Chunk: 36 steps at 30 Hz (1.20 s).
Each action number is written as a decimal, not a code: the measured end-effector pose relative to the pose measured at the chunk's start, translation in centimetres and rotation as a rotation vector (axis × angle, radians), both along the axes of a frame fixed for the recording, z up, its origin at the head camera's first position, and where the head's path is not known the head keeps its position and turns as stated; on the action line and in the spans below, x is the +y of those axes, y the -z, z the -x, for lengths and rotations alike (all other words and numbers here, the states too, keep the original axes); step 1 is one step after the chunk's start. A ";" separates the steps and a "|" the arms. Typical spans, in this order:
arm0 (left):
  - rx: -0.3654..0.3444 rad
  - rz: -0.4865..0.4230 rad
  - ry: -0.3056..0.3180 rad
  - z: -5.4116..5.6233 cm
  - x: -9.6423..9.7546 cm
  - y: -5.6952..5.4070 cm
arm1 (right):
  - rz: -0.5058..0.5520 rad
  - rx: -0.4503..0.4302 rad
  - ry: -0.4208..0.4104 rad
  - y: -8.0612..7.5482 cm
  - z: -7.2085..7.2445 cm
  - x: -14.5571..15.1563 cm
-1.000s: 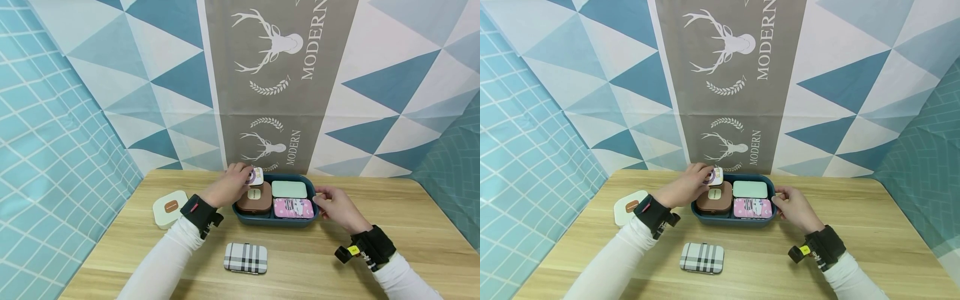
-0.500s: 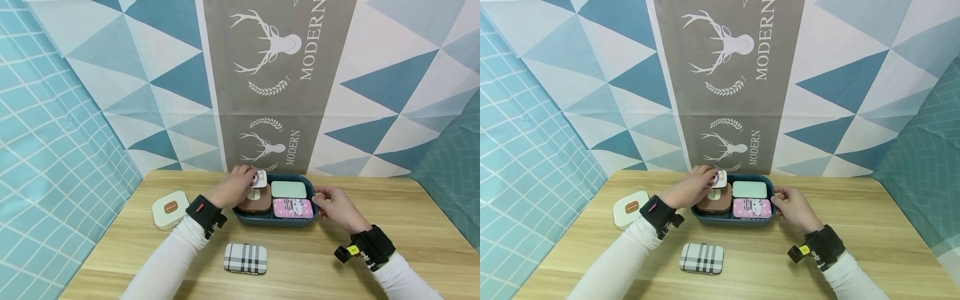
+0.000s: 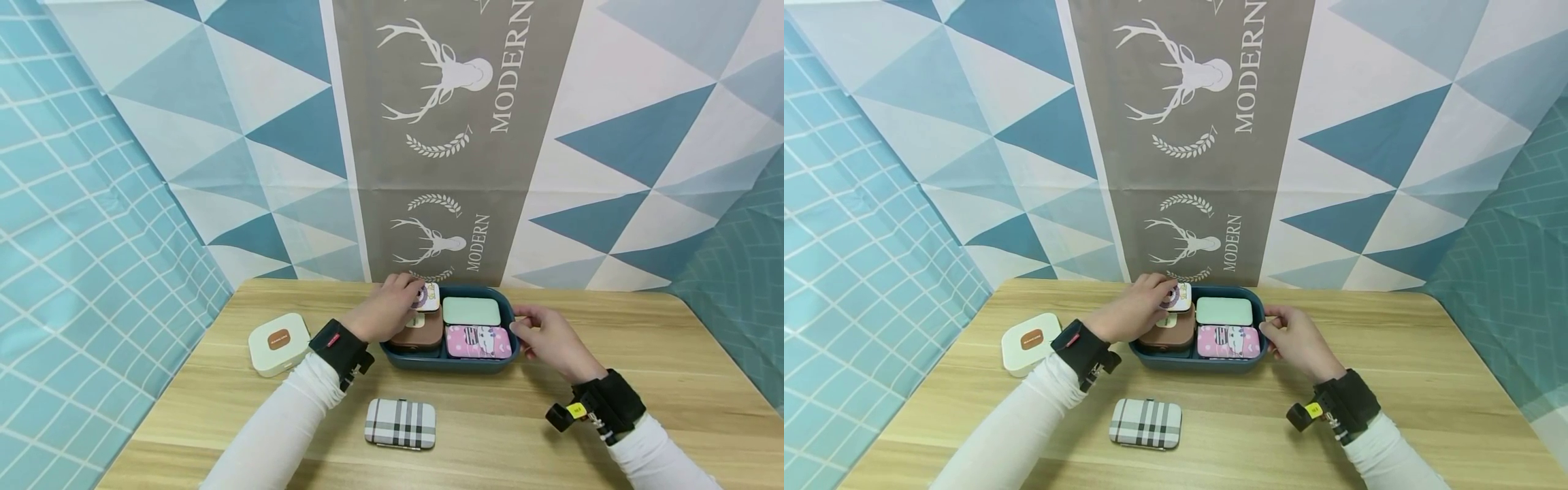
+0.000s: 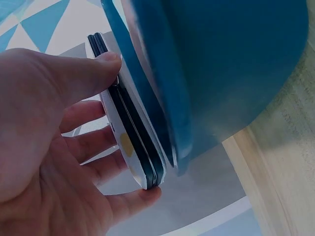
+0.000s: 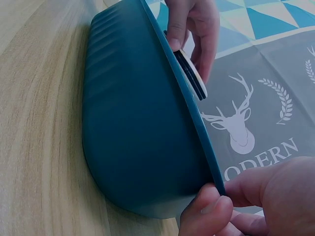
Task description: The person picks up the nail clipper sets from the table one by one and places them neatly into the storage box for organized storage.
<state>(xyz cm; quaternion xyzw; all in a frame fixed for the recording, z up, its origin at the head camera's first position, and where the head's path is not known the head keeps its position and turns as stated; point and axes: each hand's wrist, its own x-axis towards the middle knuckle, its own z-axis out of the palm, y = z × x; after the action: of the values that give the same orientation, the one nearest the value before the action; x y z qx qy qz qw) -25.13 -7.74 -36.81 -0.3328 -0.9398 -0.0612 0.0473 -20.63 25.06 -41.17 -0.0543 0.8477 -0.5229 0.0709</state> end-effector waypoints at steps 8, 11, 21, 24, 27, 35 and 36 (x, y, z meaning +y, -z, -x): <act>0.016 0.025 0.009 0.2 0.2 0.4 | 0.007 0.007 -0.006 0.0 0.0 0.0; 0.015 0.033 0.016 0.3 0.3 0.5 | 0.006 0.009 -0.007 0.0 0.0 0.0; 0.010 0.054 0.016 0.5 0.6 0.7 | -0.001 -0.002 -0.001 -0.1 0.0 0.0; 0.009 0.058 0.016 0.5 0.7 0.8 | -0.005 -0.005 0.004 -0.1 0.0 -0.1; 0.004 0.067 0.014 0.4 0.8 0.7 | -0.007 -0.005 0.005 -0.2 0.0 -0.1; -0.006 0.079 0.011 0.5 1.0 1.0 | -0.006 -0.006 0.004 -0.2 0.0 -0.1; -0.008 0.078 0.011 0.5 1.1 1.0 | -0.006 -0.006 0.004 -0.2 0.0 -0.1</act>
<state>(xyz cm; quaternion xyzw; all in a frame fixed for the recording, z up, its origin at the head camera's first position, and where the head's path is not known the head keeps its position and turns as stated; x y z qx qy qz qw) -25.65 -6.68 -37.85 -0.3392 -0.9399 -0.0261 0.0304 -20.61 24.95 -41.00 -0.0509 0.8490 -0.5208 0.0727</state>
